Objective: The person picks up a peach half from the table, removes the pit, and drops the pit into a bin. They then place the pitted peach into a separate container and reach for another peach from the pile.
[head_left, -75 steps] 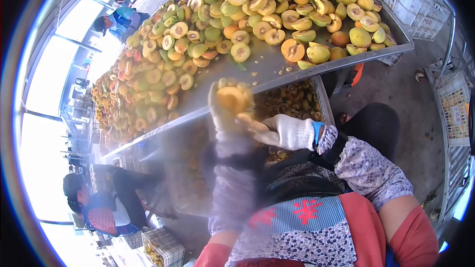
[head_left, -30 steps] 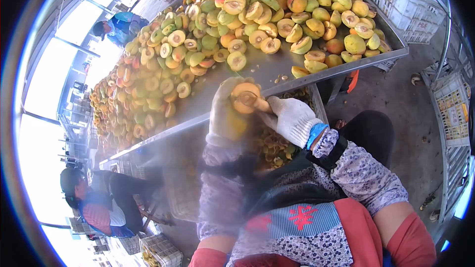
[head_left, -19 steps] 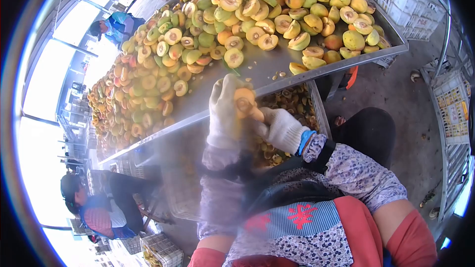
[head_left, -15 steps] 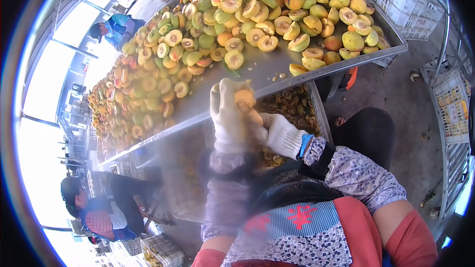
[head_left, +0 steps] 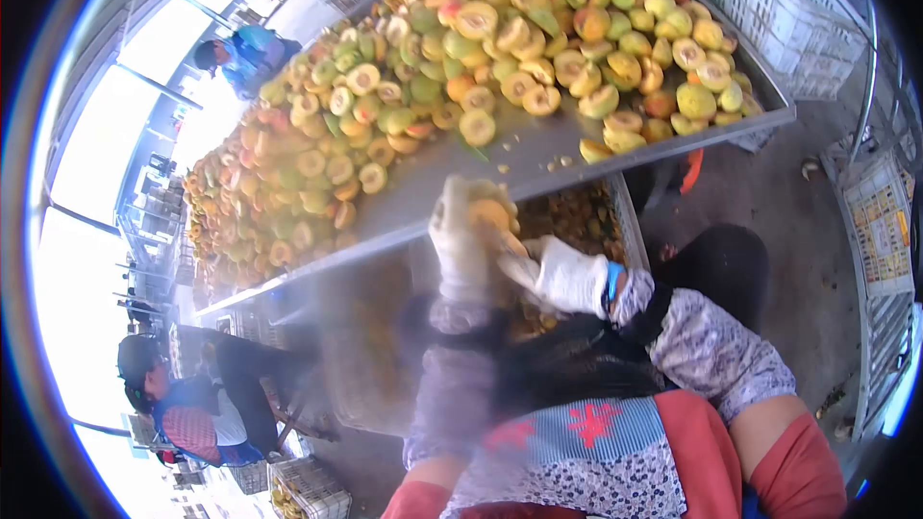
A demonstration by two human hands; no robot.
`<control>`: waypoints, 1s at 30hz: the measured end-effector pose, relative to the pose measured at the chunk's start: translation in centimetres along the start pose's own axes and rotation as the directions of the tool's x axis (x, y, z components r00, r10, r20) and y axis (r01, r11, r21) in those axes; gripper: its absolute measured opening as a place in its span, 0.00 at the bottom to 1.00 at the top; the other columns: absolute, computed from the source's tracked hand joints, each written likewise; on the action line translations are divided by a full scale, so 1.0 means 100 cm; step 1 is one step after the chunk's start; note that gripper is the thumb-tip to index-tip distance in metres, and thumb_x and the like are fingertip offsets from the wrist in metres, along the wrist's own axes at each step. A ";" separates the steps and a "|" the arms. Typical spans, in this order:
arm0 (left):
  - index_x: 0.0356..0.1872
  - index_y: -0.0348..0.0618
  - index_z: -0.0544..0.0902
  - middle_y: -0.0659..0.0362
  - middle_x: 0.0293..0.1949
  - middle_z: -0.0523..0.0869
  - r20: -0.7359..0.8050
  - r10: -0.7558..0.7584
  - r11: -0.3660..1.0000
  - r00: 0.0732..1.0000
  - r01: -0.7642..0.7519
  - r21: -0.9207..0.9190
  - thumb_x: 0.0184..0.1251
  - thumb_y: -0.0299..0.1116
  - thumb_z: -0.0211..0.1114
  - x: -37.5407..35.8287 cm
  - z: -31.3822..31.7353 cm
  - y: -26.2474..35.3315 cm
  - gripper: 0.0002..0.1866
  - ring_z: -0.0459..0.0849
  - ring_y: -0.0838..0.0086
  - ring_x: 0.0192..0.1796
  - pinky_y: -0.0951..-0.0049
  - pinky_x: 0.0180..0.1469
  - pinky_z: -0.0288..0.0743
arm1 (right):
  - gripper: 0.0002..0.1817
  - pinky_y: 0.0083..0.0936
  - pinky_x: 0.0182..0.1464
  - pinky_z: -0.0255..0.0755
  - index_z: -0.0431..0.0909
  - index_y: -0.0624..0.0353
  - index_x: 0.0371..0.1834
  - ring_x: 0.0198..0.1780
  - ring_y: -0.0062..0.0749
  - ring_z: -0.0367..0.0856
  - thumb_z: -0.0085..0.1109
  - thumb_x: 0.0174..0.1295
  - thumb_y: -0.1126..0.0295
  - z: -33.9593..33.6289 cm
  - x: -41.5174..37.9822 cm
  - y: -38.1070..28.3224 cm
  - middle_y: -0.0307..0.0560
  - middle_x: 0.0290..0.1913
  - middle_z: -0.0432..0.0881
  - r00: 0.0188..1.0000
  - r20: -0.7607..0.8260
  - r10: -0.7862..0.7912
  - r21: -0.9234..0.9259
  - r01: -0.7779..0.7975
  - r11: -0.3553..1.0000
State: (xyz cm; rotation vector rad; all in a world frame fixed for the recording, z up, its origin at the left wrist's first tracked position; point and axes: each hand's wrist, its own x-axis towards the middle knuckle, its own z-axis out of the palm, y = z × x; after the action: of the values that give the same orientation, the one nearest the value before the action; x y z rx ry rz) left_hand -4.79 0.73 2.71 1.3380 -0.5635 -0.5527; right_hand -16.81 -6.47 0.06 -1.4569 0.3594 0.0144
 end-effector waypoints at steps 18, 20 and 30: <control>0.39 0.33 0.85 0.56 0.31 0.86 -0.052 0.066 0.961 0.996 -0.049 0.273 0.77 0.46 0.58 -0.001 -0.011 -0.010 0.22 0.83 0.75 0.29 0.77 0.30 0.78 | 0.25 0.24 0.31 0.73 0.82 0.63 0.41 0.27 0.24 0.78 0.51 0.74 0.47 0.005 0.011 0.036 0.39 0.25 0.80 0.985 -0.074 -0.155 -0.346 0.120 0.931; 0.38 0.33 0.86 0.56 0.31 0.86 -0.099 -0.170 0.985 0.981 0.167 -0.032 0.76 0.46 0.60 -0.008 -0.008 0.005 0.21 0.83 0.75 0.29 0.76 0.32 0.78 | 0.25 0.22 0.25 0.68 0.81 0.60 0.38 0.22 0.21 0.72 0.51 0.74 0.46 0.003 0.014 0.041 0.36 0.22 0.75 1.000 0.001 0.004 -0.199 -0.003 0.980; 0.39 0.32 0.85 0.55 0.30 0.85 0.358 -0.305 0.935 0.882 0.206 0.289 0.76 0.46 0.61 0.004 -0.029 0.008 0.22 0.83 0.75 0.32 0.75 0.35 0.77 | 0.26 0.16 0.15 0.46 0.73 0.48 0.31 0.13 0.11 0.50 0.50 0.71 0.37 -0.003 -0.014 0.009 0.23 0.15 0.55 0.913 0.306 0.268 0.108 -0.313 0.944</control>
State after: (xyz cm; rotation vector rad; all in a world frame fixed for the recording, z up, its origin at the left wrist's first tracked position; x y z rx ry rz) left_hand -2.52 2.72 3.13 1.5563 -0.8118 -1.0184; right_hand -18.43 -6.33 -0.46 -1.2141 0.3280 0.4283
